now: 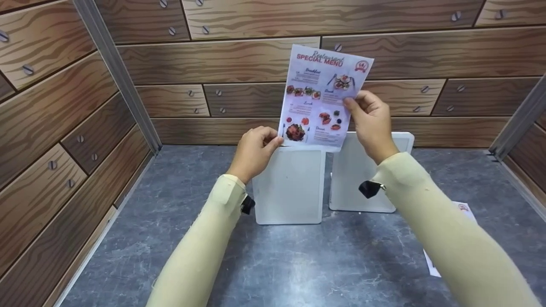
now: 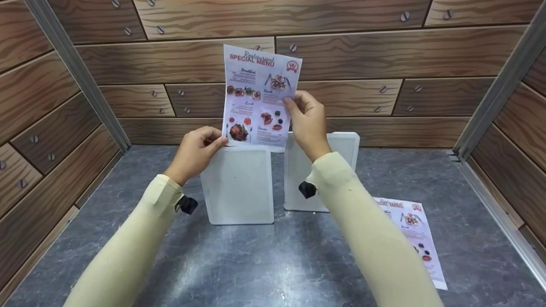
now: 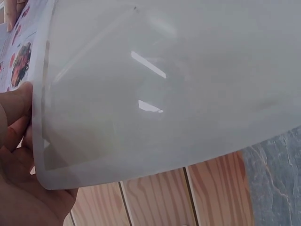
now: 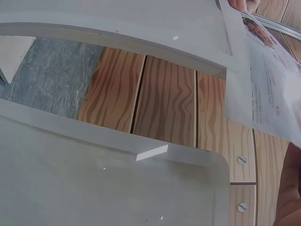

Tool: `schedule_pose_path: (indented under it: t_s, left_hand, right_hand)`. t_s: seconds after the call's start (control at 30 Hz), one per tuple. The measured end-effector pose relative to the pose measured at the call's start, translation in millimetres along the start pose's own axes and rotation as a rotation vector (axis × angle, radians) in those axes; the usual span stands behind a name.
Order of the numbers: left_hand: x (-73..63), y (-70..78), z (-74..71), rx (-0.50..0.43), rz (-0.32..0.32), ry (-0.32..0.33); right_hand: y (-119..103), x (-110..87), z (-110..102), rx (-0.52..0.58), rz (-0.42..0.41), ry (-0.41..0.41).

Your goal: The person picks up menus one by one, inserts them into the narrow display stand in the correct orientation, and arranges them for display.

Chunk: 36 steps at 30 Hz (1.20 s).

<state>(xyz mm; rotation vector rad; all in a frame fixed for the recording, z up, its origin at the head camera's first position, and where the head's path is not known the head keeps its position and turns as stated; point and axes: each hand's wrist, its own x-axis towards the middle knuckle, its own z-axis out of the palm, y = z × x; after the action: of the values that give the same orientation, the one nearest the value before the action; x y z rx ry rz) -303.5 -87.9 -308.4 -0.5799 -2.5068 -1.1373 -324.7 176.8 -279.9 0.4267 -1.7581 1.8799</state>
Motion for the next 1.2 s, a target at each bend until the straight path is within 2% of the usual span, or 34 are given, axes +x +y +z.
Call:
schedule_pose_path:
  t_s: [0.23,0.47,0.67,0.73,0.93,1.2]
  left_hand:
    - [-3.8,-4.3,-5.6,0.001,0.022,-0.009]
    - [-10.0,-11.4,-14.6,0.02,-0.021,-0.011]
    - [-10.2,-14.3,-19.8,0.03,-0.004,-0.027]
    - [-9.9,-14.7,-21.7,0.011,-0.001,-0.012]
    - [-7.6,-12.2,-23.0,-0.126,-0.003,0.043]
    - [-6.8,-10.3,-24.5,-0.129,-0.018,0.122]
  right_hand:
    - [-5,-2.8,5,-0.011,0.003,-0.018]
    - [-8,-3.1,17,-0.021,0.012,-0.066]
    - [-10,-2.3,22,-0.024,0.011,-0.068]
    - [-11,-1.9,23,-0.026,0.006,-0.071]
    - [-11,-0.7,29,-0.01,-0.011,-0.065]
    - [-12,-1.0,38,-0.031,-0.028,-0.091]
